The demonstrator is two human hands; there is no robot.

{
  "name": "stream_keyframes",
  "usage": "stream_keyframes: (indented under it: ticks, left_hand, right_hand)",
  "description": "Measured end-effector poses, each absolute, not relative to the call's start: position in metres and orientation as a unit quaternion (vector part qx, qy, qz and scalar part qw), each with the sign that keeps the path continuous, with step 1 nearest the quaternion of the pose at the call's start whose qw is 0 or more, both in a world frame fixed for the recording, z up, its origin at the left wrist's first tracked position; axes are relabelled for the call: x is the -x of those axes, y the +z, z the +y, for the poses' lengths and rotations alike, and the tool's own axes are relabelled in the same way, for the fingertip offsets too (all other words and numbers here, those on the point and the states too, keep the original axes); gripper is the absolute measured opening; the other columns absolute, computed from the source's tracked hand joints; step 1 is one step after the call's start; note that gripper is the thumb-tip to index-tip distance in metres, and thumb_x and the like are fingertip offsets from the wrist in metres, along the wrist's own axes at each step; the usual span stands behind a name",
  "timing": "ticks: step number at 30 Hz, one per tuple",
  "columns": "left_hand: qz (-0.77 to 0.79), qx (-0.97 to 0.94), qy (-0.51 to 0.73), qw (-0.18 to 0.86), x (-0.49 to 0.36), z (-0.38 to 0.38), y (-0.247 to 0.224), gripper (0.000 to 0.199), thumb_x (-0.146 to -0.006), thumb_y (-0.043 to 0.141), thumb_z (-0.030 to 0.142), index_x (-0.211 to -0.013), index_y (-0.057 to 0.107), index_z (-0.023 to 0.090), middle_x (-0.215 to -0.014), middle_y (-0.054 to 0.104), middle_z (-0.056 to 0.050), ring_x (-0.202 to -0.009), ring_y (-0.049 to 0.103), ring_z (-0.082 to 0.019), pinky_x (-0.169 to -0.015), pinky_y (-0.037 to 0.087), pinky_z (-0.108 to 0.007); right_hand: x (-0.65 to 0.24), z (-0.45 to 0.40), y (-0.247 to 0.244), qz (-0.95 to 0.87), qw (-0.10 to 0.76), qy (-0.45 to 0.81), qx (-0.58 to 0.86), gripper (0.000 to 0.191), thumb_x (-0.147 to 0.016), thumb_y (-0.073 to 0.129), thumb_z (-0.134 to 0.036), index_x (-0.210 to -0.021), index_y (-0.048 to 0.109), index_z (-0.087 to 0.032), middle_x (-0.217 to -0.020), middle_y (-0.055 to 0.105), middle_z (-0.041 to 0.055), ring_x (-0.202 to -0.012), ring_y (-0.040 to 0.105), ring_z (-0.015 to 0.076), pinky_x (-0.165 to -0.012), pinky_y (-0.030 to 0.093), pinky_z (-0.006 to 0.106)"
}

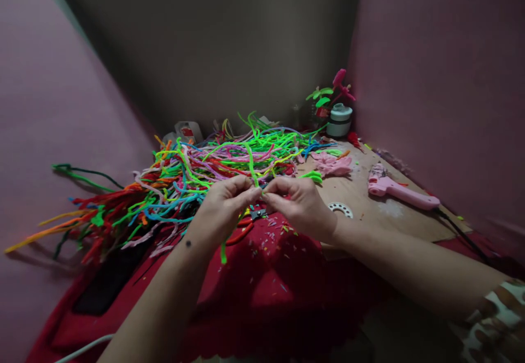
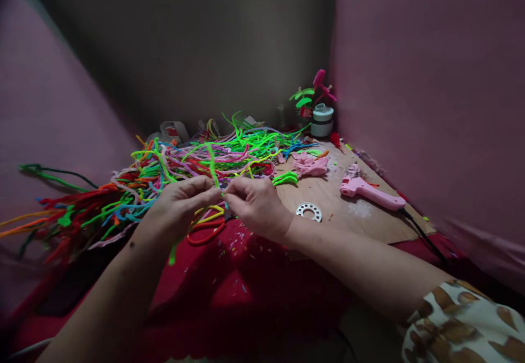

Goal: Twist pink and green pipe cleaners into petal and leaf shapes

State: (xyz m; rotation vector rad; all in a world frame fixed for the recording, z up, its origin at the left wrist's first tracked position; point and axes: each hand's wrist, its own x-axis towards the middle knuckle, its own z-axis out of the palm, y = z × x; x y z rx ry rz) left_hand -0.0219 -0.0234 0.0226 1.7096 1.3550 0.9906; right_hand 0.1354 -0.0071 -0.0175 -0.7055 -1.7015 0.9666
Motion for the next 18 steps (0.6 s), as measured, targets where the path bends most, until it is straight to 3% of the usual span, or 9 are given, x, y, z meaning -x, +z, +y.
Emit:
stream_keyframes:
  ticks: [3, 6, 8, 10, 13, 18]
  left_hand:
    - [0.476, -0.572, 0.361, 0.562, 0.022, -0.014, 0.018, 0.026, -0.066, 0.066, 0.033, -0.058, 0.051, 0.014, -0.053, 0.045, 0.002, -0.050, 0.041, -0.009, -0.051, 0.035, -0.023]
    - [0.442, -0.553, 0.393, 0.586, 0.025, -0.009, 0.015, 0.025, -0.066, 0.067, 0.033, -0.060, 0.053, 0.013, -0.056, 0.050, 0.000, -0.054, 0.046, -0.010, -0.056, 0.039, -0.024]
    - [0.453, -0.570, 0.412, 0.548, 0.028, -0.008, 0.015, 0.026, -0.070, 0.065, 0.034, -0.062, 0.052, 0.014, -0.057, 0.050, 0.002, -0.055, 0.045, -0.008, -0.057, 0.038, -0.022]
    - [0.487, -0.596, 0.416, 0.484, 0.029, -0.009, 0.015, 0.025, -0.073, 0.063, 0.035, -0.063, 0.052, 0.014, -0.057, 0.049, 0.003, -0.053, 0.043, -0.007, -0.054, 0.035, -0.020]
    - [0.538, -0.641, 0.419, 0.352, 0.030, -0.011, 0.012, 0.019, -0.073, 0.062, 0.033, -0.069, 0.056, 0.015, -0.059, 0.048, 0.004, -0.053, 0.040, -0.007, -0.051, 0.032, -0.020]
    - [0.535, -0.741, 0.390, 0.113, 0.028, -0.014, 0.006, 0.014, -0.077, 0.055, 0.028, -0.072, 0.058, 0.016, -0.067, 0.054, 0.001, -0.064, 0.046, -0.011, -0.061, 0.036, -0.023]
  right_hand:
    - [-0.135, -0.006, -0.021, -0.748, 0.532, 0.268, 0.292, 0.013, -0.076, 0.054, -0.018, -0.064, 0.059, -0.015, -0.065, 0.061, 0.0034, -0.063, 0.054, 0.0120, -0.066, 0.043, 0.029]
    - [-0.135, 0.001, -0.019, -0.695, 0.479, 0.452, 0.289, 0.014, -0.079, 0.054, -0.025, -0.072, 0.060, -0.015, -0.064, 0.062, 0.0032, -0.059, 0.057, 0.0116, -0.061, 0.046, 0.027]
    - [-0.136, 0.006, -0.016, -0.638, 0.428, 0.576, 0.279, 0.018, -0.078, 0.056, -0.030, -0.073, 0.060, -0.014, -0.061, 0.063, 0.0028, -0.055, 0.057, 0.0107, -0.059, 0.047, 0.026]
    - [-0.136, 0.009, -0.014, -0.609, 0.405, 0.622, 0.280, 0.020, -0.076, 0.060, -0.032, -0.071, 0.061, -0.013, -0.060, 0.063, 0.0028, -0.052, 0.056, 0.0096, -0.058, 0.047, 0.025]
    - [-0.135, 0.010, -0.016, -0.599, 0.412, 0.618, 0.299, 0.019, -0.076, 0.060, -0.030, -0.070, 0.060, -0.013, -0.060, 0.064, 0.0027, -0.052, 0.056, 0.0089, -0.058, 0.047, 0.025]
    - [-0.133, 0.011, -0.025, -0.655, 0.425, 0.545, 0.304, 0.016, -0.081, 0.054, -0.026, -0.073, 0.060, -0.013, -0.062, 0.062, 0.0019, -0.055, 0.056, 0.0103, -0.059, 0.047, 0.026]
